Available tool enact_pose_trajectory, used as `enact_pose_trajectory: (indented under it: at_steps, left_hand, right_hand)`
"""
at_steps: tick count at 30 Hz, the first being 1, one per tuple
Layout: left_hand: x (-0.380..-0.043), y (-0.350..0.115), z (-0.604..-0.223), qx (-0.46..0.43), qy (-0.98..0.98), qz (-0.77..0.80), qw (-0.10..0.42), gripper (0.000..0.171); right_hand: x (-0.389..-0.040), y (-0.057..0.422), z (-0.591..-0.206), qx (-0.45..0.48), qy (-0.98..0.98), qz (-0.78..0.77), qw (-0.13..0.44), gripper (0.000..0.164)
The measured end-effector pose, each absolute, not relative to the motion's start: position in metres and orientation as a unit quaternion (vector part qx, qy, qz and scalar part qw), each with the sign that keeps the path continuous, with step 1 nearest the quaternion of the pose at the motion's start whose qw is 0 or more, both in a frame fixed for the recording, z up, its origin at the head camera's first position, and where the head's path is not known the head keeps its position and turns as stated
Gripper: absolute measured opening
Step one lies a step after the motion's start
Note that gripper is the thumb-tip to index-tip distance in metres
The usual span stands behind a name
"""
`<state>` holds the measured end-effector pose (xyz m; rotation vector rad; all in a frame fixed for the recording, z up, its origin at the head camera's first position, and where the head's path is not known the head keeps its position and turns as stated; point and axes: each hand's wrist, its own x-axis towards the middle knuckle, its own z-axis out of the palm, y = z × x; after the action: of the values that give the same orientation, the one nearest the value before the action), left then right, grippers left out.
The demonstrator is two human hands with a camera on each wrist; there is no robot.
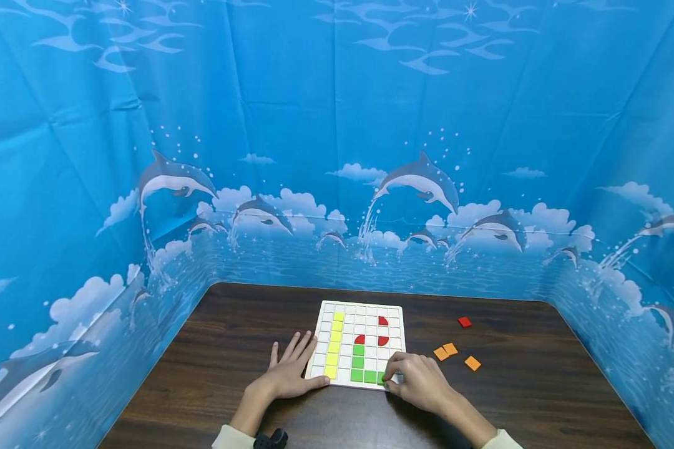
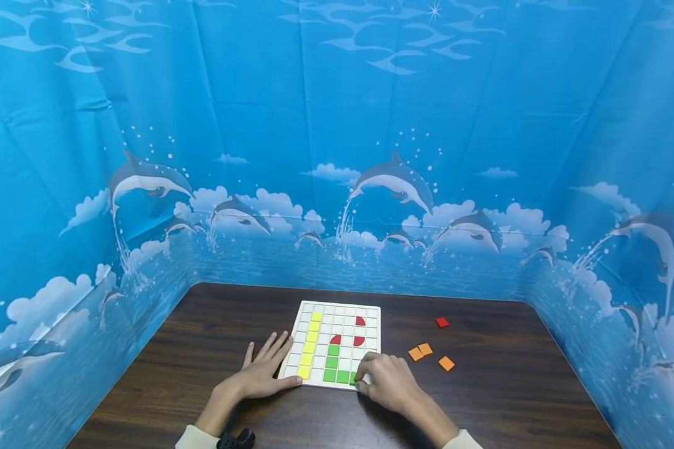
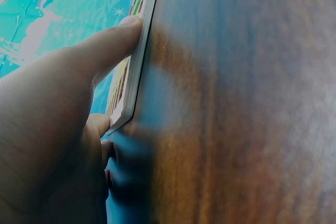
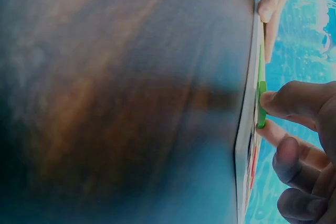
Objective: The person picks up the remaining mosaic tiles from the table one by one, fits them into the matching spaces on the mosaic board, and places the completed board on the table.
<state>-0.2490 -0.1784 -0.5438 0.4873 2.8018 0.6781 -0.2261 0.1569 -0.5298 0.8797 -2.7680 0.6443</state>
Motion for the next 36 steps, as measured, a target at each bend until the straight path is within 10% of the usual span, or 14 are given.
enact_pose_trajectory:
  at_steps: [36]
  left_hand:
    - [-0.251,-0.179,-0.547,0.156,0.954,0.231,0.111,0.109]
  right_hand:
    - [-0.224,0.158,-0.526,0.3,-0.935,0.182,0.047,0.006]
